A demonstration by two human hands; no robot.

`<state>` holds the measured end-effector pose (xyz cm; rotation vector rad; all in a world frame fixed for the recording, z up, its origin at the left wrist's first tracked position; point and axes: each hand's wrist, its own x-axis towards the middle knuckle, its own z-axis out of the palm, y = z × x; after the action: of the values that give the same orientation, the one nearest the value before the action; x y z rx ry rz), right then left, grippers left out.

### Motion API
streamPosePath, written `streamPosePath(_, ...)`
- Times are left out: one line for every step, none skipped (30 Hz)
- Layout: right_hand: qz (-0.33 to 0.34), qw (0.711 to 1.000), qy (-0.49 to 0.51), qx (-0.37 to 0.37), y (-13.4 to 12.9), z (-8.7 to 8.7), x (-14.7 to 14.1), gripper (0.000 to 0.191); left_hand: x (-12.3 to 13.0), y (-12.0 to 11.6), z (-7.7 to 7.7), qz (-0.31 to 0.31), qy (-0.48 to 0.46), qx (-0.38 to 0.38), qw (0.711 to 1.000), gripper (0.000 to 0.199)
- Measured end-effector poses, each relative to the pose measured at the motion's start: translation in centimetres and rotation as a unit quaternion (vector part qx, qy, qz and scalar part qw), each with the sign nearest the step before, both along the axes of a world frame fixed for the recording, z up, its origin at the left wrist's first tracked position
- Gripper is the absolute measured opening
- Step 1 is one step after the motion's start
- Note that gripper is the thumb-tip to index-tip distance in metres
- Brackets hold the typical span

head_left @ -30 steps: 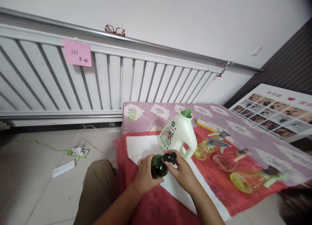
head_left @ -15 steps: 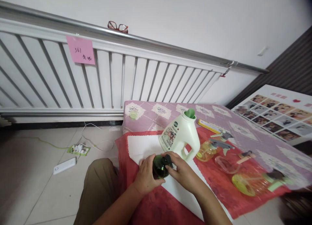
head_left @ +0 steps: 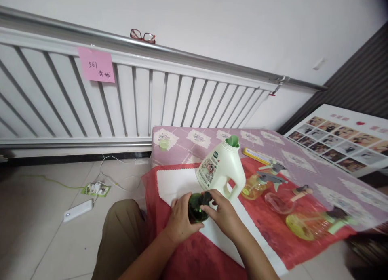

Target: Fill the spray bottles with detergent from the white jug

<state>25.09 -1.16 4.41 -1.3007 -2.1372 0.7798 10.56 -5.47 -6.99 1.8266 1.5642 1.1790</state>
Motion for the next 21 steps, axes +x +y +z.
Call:
streamPosePath(-0.025, 1.000, 0.000, 0.003, -0.1, -0.4, -0.2, 0.018, 0.0, 0.0, 0.1, -0.001, 0.001, -0.003, 1.000, 0.101)
streamPosePath(-0.050, 0.999, 0.000, 0.006, -0.2, -0.7, -0.3, 0.018, 0.0, 0.0, 0.1, -0.002, 0.002, -0.006, 1.000, 0.100)
streamPosePath(-0.072, 0.997, 0.002, 0.008, -0.4, -1.1, -0.5, 0.020, 0.0, -0.1, 0.1, -0.002, 0.003, -0.008, 1.000, 0.100)
streamPosePath(-0.090, 0.996, 0.005, 0.009, -0.6, -1.4, -0.7, 0.025, 0.0, -0.1, 0.1, -0.002, 0.005, -0.009, 1.000, 0.099)
streamPosePath(-0.104, 0.994, 0.007, 0.011, -0.8, -1.6, -0.9, 0.032, 0.0, -0.1, 0.1, 0.000, 0.007, -0.008, 1.000, 0.099)
streamPosePath(-0.112, 0.994, 0.014, 0.010, -1.0, -1.8, -1.0, 0.042, 0.0, -0.1, 0.0, 0.001, 0.009, -0.006, 1.000, 0.098)
streamPosePath(-0.114, 0.993, 0.029, 0.005, -1.2, -1.9, -1.1, 0.052, 0.1, -0.1, -0.1, 0.002, 0.011, -0.003, 1.000, 0.097)
streamPosePath(-0.109, 0.993, 0.052, -0.004, -1.4, -2.0, -1.2, 0.060, 0.1, -0.1, -0.2, 0.003, 0.014, 0.001, 1.000, 0.096)
streamPosePath(-0.099, 0.992, 0.081, -0.017, -1.6, -2.0, -1.3, 0.063, 0.1, -0.1, -0.3, 0.003, 0.017, 0.006, 1.000, 0.095)
streamPosePath(-0.087, 0.989, 0.112, -0.033, -1.8, -2.1, -1.4, 0.062, 0.1, -0.1, -0.4, 0.004, 0.020, 0.011, 1.000, 0.094)
streamPosePath(-0.079, 0.986, 0.140, -0.047, -2.0, -2.1, -1.5, 0.058, 0.2, -0.1, -0.6, 0.005, 0.023, 0.015, 1.000, 0.093)
streamPosePath(-0.080, 0.982, 0.160, -0.056, -2.2, -2.3, -1.5, 0.055, 0.2, -0.1, -0.7, 0.008, 0.026, 0.020, 0.999, 0.092)
streamPosePath(-0.090, 0.980, 0.169, -0.058, -2.3, -2.4, -1.6, 0.051, 0.2, -0.1, -0.8, 0.011, 0.028, 0.024, 0.999, 0.091)
streamPosePath(-0.107, 0.978, 0.171, -0.056, -2.4, -2.6, -1.7, 0.049, 0.2, -0.1, -0.9, 0.013, 0.031, 0.029, 0.999, 0.090)
streamPosePath(-0.128, 0.976, 0.170, -0.050, -2.5, -2.8, -1.9, 0.047, 0.3, -0.1, -0.9, 0.015, 0.034, 0.033, 0.999, 0.088)
streamPosePath(-0.149, 0.973, 0.168, -0.044, -2.5, -3.0, -2.1, 0.046, 0.3, -0.1, -0.9, 0.017, 0.037, 0.035, 0.999, 0.086)
streamPosePath(-0.167, 0.971, 0.166, -0.038, -2.5, -3.2, -2.3, 0.046, 0.3, -0.1, -0.9, 0.019, 0.040, 0.035, 0.998, 0.084)
streamPosePath(-0.182, 0.969, 0.165, -0.035, -2.5, -3.4, -2.5, 0.048, 0.3, -0.1, -1.0, 0.021, 0.042, 0.034, 0.998, 0.082)
streamPosePath(-0.195, 0.966, 0.165, -0.031, -2.5, -3.5, -2.7, 0.050, 0.3, -0.1, -1.0, 0.021, 0.043, 0.030, 0.998, 0.080)
streamPosePath(-0.207, 0.964, 0.165, -0.029, -2.6, -3.6, -2.9, 0.053, 0.3, -0.1, -1.0, 0.023, 0.044, 0.026, 0.998, 0.079)
streamPosePath(-0.215, 0.962, 0.165, -0.026, -2.6, -3.6, -3.0, 0.056, 0.3, -0.1, -1.1, 0.025, 0.046, 0.022, 0.998, 0.078)
